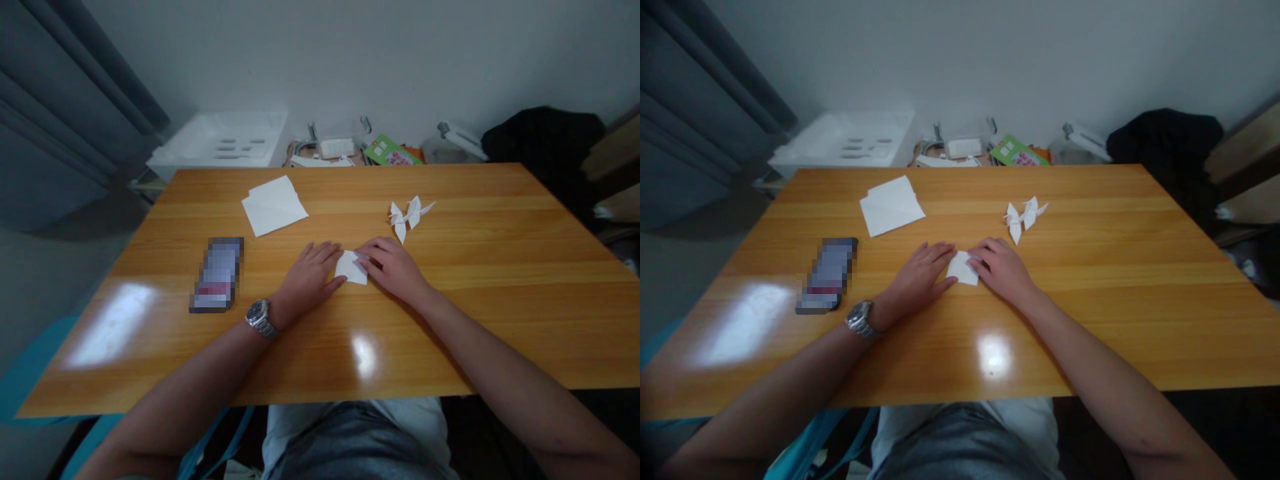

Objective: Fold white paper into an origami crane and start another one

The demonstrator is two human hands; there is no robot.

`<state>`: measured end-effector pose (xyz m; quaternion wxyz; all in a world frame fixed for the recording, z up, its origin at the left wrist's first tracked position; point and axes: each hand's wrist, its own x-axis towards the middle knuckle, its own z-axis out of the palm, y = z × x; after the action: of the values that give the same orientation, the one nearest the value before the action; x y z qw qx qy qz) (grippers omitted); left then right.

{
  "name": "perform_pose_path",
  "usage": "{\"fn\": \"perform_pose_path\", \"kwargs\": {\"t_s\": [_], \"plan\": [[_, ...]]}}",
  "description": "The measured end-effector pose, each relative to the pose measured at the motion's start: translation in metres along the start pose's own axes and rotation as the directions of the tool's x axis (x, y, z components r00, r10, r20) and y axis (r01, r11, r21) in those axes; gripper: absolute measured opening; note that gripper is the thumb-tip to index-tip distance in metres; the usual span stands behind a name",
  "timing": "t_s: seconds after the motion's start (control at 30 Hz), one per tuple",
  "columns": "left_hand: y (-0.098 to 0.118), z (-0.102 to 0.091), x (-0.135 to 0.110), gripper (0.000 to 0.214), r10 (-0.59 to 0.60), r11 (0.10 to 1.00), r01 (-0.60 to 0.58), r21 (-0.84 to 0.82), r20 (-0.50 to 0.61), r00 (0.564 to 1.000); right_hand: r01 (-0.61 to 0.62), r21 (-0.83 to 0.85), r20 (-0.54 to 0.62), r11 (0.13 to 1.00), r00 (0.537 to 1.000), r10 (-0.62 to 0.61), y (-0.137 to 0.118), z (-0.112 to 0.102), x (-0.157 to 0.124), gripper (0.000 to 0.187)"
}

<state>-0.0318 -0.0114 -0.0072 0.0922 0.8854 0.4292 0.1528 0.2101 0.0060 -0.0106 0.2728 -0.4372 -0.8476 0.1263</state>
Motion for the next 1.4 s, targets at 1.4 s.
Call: {"fn": "perform_pose_path", "kwargs": {"t_s": [1.4], "plan": [[-0.026,-0.012,-0.011,0.053,0.26,0.962,-0.271,0.028,0.21,0.943,-0.027,-0.195,0.299,0.98,0.95,0.086,-0.011,0.009,-0.005,0.063]]}}
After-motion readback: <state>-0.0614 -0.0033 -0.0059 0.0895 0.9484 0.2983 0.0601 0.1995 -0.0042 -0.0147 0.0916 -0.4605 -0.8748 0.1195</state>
